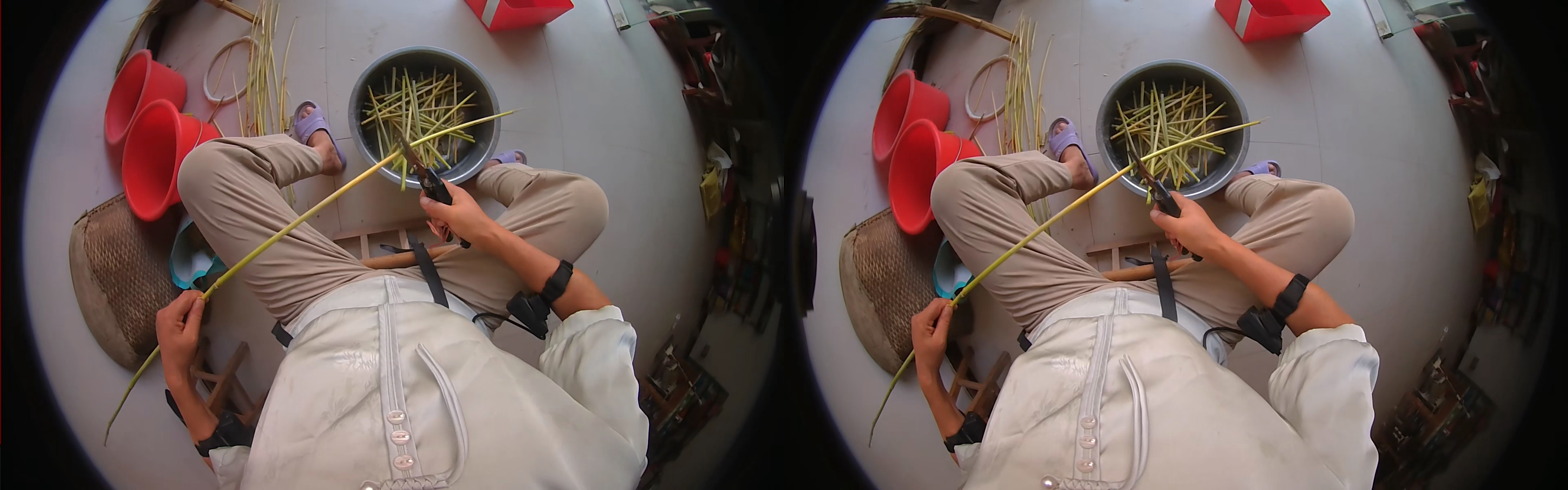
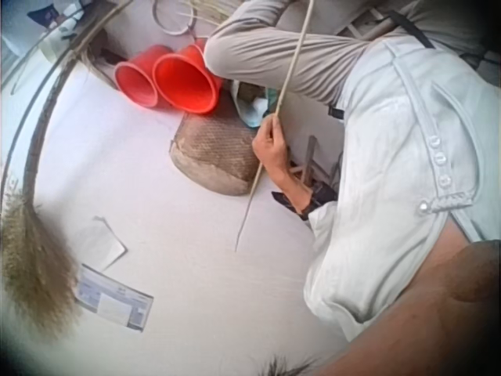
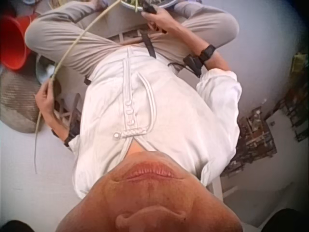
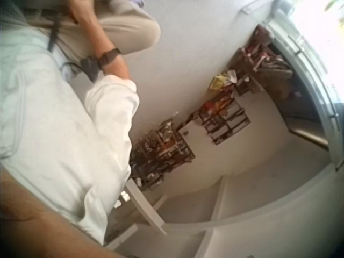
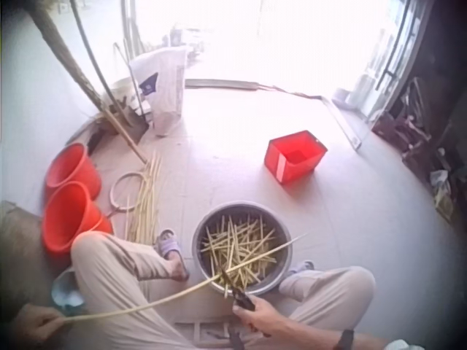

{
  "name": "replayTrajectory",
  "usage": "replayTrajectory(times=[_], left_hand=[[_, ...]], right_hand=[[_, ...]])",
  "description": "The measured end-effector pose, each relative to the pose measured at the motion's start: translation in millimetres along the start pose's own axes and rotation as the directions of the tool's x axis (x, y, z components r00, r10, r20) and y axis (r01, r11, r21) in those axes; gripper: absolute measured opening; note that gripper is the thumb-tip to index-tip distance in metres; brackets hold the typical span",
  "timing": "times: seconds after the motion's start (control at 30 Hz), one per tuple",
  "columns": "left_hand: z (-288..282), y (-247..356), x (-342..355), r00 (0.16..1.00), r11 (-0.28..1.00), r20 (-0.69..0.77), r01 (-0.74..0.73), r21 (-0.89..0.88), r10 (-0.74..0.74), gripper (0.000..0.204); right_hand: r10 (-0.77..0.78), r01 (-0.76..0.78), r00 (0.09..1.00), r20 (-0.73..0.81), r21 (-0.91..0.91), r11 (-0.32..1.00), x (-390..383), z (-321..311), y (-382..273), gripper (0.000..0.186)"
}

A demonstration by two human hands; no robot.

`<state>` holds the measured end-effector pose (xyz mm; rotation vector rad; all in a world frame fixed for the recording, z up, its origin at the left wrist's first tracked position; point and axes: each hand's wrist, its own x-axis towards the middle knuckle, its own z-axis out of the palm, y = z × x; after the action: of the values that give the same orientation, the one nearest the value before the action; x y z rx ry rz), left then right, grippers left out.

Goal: The person is sitting and using gardening shears to cut green plant stems into smaller segments and placing them into a bucket.

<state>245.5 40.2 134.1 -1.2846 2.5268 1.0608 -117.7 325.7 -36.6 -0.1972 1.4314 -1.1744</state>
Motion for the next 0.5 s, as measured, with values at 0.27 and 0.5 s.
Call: replayTrajectory(times=[0.27,0.5], left_hand=[[3,3,-2,0.999,1.000,-0.041,0.017,-0.024,-0.018,0.012],[22,34,3,0.995,0.996,-0.038,-0.090,-0.011,0.089,0.012]], right_hand=[[0.044,-0.028,0.988,-0.146,0.113,0.993,4,-5,-4,0.021],[-0.093,0.148,0.988,-0.122,0.598,0.788,23,18,-50,0.015]])
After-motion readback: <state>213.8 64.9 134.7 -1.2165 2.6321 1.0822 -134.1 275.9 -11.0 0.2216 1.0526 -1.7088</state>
